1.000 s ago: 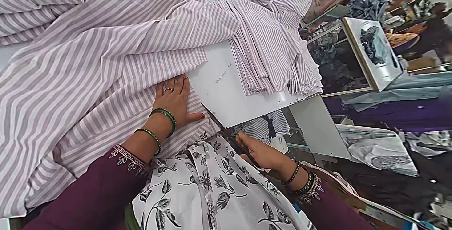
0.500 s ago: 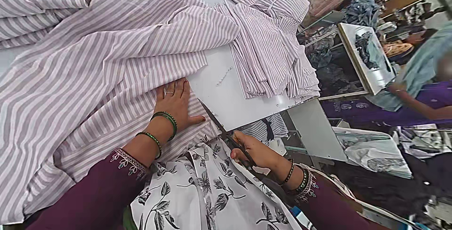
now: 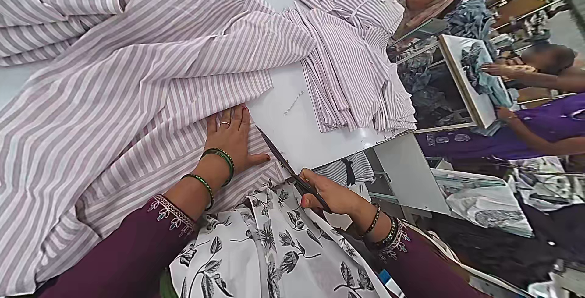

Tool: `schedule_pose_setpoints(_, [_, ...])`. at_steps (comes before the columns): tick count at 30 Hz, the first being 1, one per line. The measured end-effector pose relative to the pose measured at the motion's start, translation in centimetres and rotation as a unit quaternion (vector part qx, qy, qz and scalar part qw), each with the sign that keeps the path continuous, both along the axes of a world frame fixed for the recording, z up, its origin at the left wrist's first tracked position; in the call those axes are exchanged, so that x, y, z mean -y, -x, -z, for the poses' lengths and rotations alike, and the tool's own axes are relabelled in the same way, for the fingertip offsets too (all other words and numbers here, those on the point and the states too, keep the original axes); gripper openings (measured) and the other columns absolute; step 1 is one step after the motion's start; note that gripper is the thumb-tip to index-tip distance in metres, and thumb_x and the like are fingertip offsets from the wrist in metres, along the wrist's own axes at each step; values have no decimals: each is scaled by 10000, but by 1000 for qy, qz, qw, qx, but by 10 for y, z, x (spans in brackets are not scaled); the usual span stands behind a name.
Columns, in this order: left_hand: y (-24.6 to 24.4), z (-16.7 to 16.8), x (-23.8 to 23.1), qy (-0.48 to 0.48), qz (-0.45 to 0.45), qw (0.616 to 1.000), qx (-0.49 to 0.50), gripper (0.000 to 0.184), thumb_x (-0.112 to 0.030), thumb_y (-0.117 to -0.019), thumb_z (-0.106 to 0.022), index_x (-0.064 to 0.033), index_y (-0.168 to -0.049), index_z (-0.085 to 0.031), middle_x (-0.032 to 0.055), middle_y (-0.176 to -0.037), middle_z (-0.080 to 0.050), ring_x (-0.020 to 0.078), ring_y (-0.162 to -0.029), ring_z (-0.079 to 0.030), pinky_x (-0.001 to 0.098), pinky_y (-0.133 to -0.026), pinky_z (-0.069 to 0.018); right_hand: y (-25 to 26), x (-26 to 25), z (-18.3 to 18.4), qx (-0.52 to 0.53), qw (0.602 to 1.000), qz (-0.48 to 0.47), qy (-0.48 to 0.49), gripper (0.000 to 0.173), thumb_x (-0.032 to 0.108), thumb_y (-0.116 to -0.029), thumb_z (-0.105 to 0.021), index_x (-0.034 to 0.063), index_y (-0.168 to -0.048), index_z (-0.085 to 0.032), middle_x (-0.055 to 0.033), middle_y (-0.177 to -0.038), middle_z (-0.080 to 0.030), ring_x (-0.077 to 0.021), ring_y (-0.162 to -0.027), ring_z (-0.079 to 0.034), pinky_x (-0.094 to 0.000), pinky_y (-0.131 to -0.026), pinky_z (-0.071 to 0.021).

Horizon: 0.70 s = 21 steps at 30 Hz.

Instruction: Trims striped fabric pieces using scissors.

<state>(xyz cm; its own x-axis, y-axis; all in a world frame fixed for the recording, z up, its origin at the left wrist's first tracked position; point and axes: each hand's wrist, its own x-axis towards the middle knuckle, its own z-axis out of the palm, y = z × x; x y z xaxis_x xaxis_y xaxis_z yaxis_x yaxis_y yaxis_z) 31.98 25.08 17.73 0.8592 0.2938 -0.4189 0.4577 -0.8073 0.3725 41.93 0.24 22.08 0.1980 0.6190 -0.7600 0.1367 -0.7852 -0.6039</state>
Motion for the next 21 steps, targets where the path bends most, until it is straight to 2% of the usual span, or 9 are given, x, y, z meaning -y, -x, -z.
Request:
schedule_pose_setpoints(2, [0,0,0,1,0,1000,3,1319,-827,-762,-647,-6,-1636,-97,192,-1719,-64,376,-1591,-39,654,-1221,-14,1,-4,0,0,1000,7,-5,727,722,-786,-686,89,-1062,-458,86,-693,-472,0,-534,-475,-178,-533,-429])
schedule_pose_setpoints(5, [0,0,-1,4,3,1000,-6,1324,-836,-766,-632,-10,-1638,-77,186,-1722,-46,375,-1592,-27,654,-1221,1,8,-7,0,-5,998,55,-28,546,607,-869,-679,117,-982,-466,100,-620,-475,4,-481,-482,-166,-494,-432])
schedule_pose_setpoints(8, [-1,-2,-2,8,4,1000,-16,1323,-838,-772,-623,-15,-1640,-57,181,-1724,-23,371,-1593,-16,650,-1223,4,7,-7,0,-11,999,39,-30,606,675,-846,-659,120,-994,-465,108,-633,-470,18,-490,-474,-157,-498,-427])
schedule_pose_setpoints(11, [-1,-2,-2,15,0,1000,-4,1310,-817,-765,-657,-15,-1638,-99,188,-1719,-74,391,-1587,-53,668,-1218,-24,3,-11,2,1,1000,9,-19,714,738,-797,-649,95,-1048,-467,94,-697,-449,10,-544,-444,-174,-539,-401])
schedule_pose_setpoints(15, [-1,-4,-2,19,2,1000,-11,1303,-809,-777,-653,-15,-1639,-83,179,-1723,-54,375,-1591,-37,654,-1224,-6,9,-14,2,-9,997,52,-48,563,641,-856,-671,129,-980,-472,116,-621,-458,21,-484,-453,-156,-500,-406])
schedule_pose_setpoints(18, [-2,-4,-2,19,5,1000,-12,1307,-809,-777,-654,-9,-1637,-82,186,-1720,-63,370,-1592,-38,645,-1227,-8,14,-15,1,-2,997,55,-54,529,624,-885,-653,133,-950,-466,118,-611,-435,28,-475,-427,-148,-487,-382])
schedule_pose_setpoints(21, [-2,-4,-3,24,6,1000,-15,1316,-814,-779,-645,-5,-1637,-61,188,-1722,-44,375,-1592,-18,660,-1219,4,16,-16,1,24,997,35,-63,551,650,-888,-625,123,-931,-472,114,-651,-418,33,-526,-410,-152,-523,-359])
